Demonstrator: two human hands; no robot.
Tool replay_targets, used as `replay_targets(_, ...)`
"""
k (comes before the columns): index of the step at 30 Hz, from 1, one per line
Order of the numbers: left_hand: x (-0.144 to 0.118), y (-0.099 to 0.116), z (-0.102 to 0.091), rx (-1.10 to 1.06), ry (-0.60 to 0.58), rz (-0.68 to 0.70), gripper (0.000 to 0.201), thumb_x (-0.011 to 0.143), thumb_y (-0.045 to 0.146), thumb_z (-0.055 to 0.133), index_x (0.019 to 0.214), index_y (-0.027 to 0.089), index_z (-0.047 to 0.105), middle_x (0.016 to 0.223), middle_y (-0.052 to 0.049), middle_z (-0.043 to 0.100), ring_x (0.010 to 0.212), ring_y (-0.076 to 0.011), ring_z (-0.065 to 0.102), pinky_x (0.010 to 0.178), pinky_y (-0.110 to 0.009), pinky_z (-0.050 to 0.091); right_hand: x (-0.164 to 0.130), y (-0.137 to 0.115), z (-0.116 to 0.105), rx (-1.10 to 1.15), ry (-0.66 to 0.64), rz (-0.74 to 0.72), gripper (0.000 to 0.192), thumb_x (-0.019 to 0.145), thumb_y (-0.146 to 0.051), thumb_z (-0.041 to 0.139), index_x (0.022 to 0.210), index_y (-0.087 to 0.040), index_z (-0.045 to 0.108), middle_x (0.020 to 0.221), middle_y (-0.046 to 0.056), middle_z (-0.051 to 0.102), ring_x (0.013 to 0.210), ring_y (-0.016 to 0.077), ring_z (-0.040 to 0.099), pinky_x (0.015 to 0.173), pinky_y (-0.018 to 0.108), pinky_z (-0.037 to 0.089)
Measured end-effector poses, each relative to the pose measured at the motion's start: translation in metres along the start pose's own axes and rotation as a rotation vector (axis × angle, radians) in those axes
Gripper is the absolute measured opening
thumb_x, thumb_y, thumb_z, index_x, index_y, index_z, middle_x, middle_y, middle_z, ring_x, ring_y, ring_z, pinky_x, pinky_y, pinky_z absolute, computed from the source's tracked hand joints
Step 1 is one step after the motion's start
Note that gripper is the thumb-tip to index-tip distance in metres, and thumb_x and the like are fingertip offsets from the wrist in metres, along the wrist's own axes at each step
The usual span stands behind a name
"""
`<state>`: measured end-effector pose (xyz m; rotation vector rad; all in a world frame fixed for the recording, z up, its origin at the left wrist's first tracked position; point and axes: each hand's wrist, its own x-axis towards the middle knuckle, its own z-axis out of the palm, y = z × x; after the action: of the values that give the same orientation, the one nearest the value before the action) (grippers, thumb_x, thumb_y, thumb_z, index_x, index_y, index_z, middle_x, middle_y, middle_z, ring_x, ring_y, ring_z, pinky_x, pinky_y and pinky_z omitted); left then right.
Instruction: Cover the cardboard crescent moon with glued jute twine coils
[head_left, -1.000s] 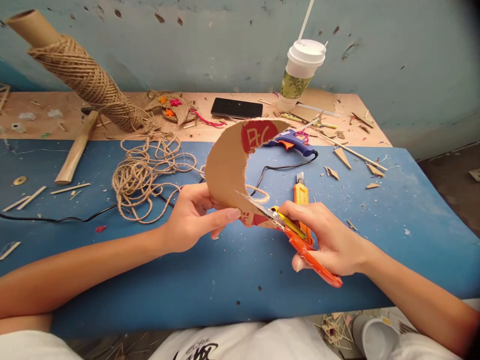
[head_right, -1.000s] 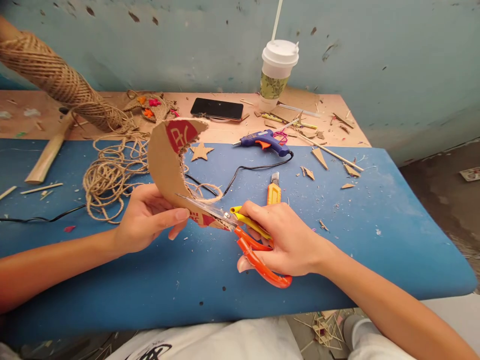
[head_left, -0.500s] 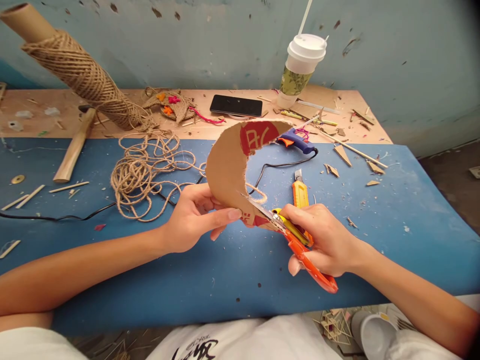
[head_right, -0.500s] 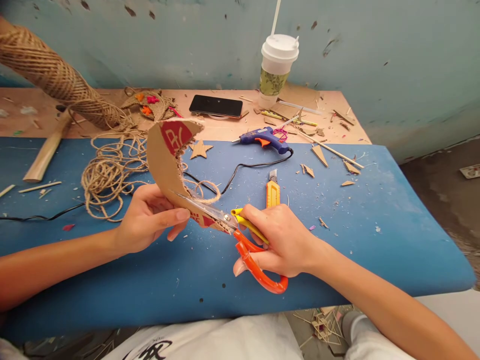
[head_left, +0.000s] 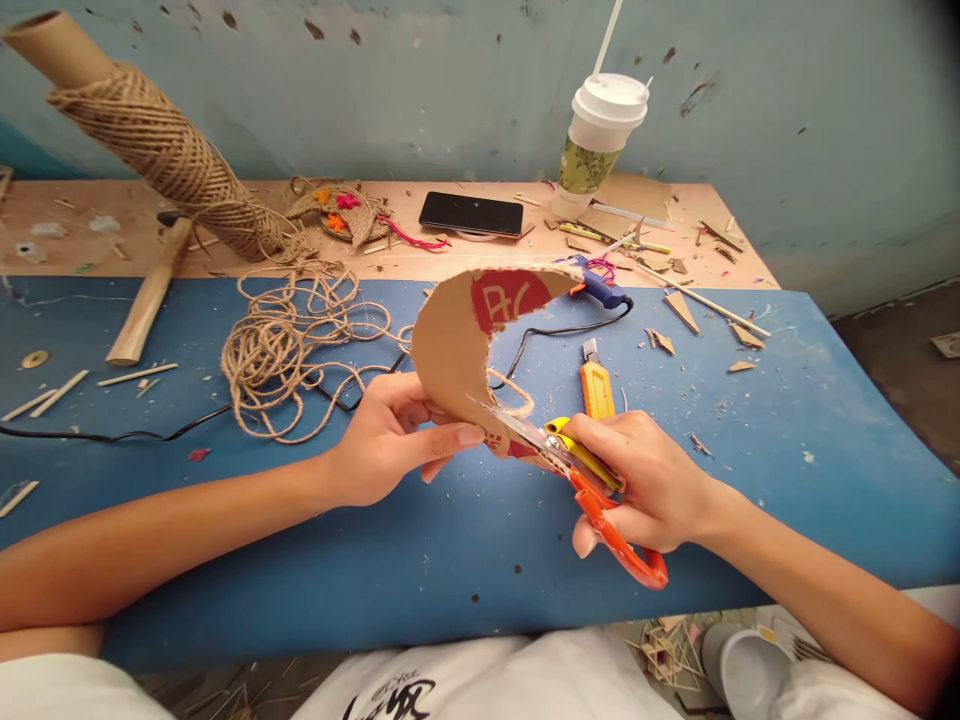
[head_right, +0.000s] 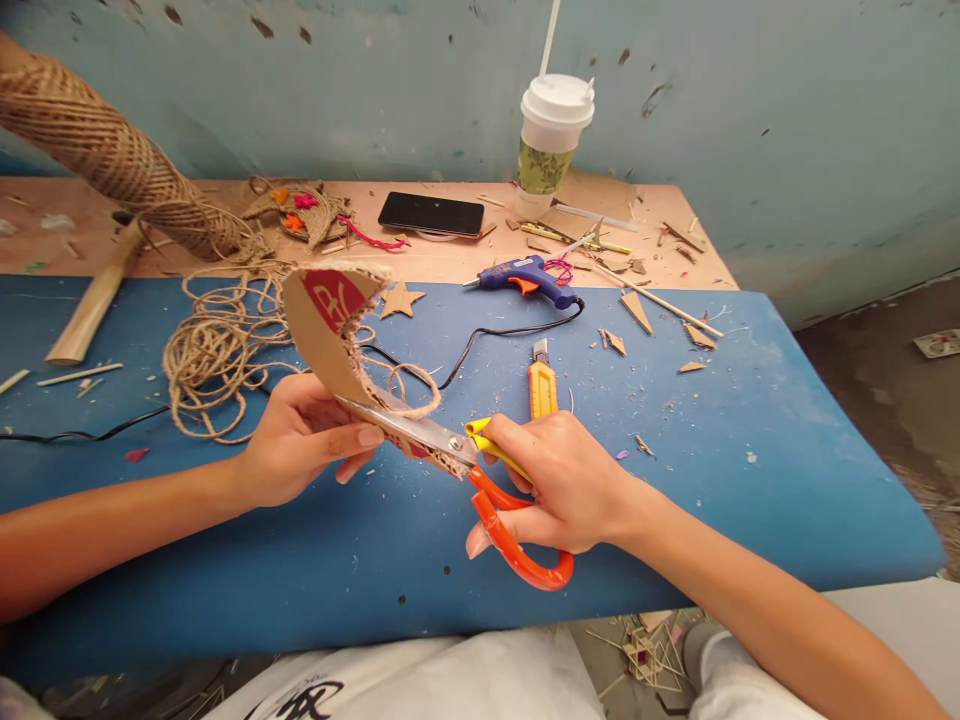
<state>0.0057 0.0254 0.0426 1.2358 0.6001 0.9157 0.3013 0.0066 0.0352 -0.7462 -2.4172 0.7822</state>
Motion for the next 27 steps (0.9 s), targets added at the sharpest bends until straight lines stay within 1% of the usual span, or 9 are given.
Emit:
replay_targets(3,0.0011,-0.0003,-0.0001,-0.001,-0.013,0.020,0.014,0.095,0.027,0.086,0.097,0.014,0.085,0.089,-0.012,0.086,0.047,-0.0067,0.056,0.038,-0.016,0.047,-0.0018,0.0016,0.0000,-0.029,-0.013,0.004,0.062,0.098,-0.084,0.060,0.100,-0.023,0.048,0.063,-0.009,0.041,0.053,0.0109,0.029,0.054,0.027,0.025)
replay_targets(6,0.0018,-0.0010,-0.0012,0.005,-0.029,0.035,0.009,0.097,0.024,0.084,0.099,0.017,0.087,0.092,-0.011,0.086,0.050,-0.0068,0.058,0.040,-0.015,0.047,-0.0029,0.0023,-0.0014,-0.052,-0.025,0.016,0.060,0.098,-0.081,0.064,0.097,-0.024,0.046,0.062,-0.009,0.041,0.052,0.0111,0.029,0.054,0.027,0.024)
replay_targets(9,0.0018,-0.0012,-0.0021,0.020,-0.035,0.054,0.009,0.097,0.023,0.083,0.098,0.016,0.087,0.092,-0.011,0.086,0.052,-0.0071,0.058,0.041,-0.015,0.048,-0.0020,0.0019,-0.0031,-0.085,-0.036,0.029,0.058,0.098,-0.079,0.066,0.099,-0.023,0.049,0.062,-0.008,0.044,0.053,0.0112,0.032,0.054,0.027,0.025)
replay_targets(11,0.0016,-0.0011,-0.0023,0.028,-0.030,0.066,0.009,0.096,0.023,0.083,0.098,0.015,0.087,0.091,-0.012,0.086,0.050,-0.0069,0.057,0.040,-0.016,0.048,0.0000,0.0008,-0.0034,-0.095,-0.029,0.032,0.062,0.099,-0.083,0.061,0.104,-0.021,0.052,0.064,-0.007,0.047,0.054,0.0115,0.035,0.055,0.027,0.027)
replay_targets(14,0.0016,-0.0013,-0.0023,0.039,-0.024,0.076,0.011,0.096,0.025,0.084,0.096,0.014,0.086,0.092,-0.012,0.086,0.049,-0.0066,0.056,0.041,-0.016,0.048,0.0032,-0.0014,-0.0027,-0.099,0.000,0.015,0.067,0.100,-0.087,0.051,0.107,-0.021,0.051,0.067,-0.006,0.047,0.055,0.0115,0.037,0.057,0.026,0.029)
replay_targets(20,0.0025,-0.0013,-0.0040,0.073,-0.032,0.111,0.013,0.097,0.026,0.083,0.099,0.014,0.087,0.090,-0.012,0.086,0.049,-0.0072,0.056,0.041,-0.017,0.048,0.0036,-0.0039,-0.0039,-0.109,-0.003,0.039,0.070,0.101,-0.089,0.046,0.108,-0.020,0.054,0.071,-0.004,0.050,0.058,0.0124,0.037,0.060,0.026,0.031)
replay_targets(24,0.0017,-0.0049,-0.0065,0.100,-0.038,0.159,0.011,0.099,0.025,0.081,0.102,0.015,0.085,0.095,-0.013,0.086,0.048,-0.0068,0.057,0.041,-0.017,0.048,0.0017,-0.0020,-0.0073,-0.010,-0.028,0.071,0.070,0.097,-0.089,0.053,0.108,-0.020,0.055,0.070,-0.005,0.048,0.059,0.0117,0.033,0.060,0.027,0.029)
replay_targets(25,0.0012,-0.0065,-0.0071,0.110,-0.035,0.180,0.010,0.100,0.025,0.080,0.103,0.016,0.085,0.097,-0.012,0.087,0.048,-0.0070,0.057,0.040,-0.017,0.048,0.0010,-0.0010,-0.0079,0.041,-0.033,0.092,0.070,0.095,-0.090,0.057,0.104,-0.021,0.054,0.069,-0.006,0.046,0.059,0.0114,0.031,0.059,0.027,0.028)
replay_targets(27,0.0001,-0.0095,-0.0081,0.142,-0.019,0.232,0.008,0.102,0.025,0.078,0.105,0.019,0.082,0.097,-0.010,0.087,0.047,-0.0074,0.058,0.039,-0.018,0.048,-0.0006,0.0011,-0.0087,0.222,-0.033,0.170,0.072,0.089,-0.092,0.063,0.095,-0.021,0.053,0.068,-0.006,0.046,0.060,0.0111,0.031,0.059,0.027,0.028)
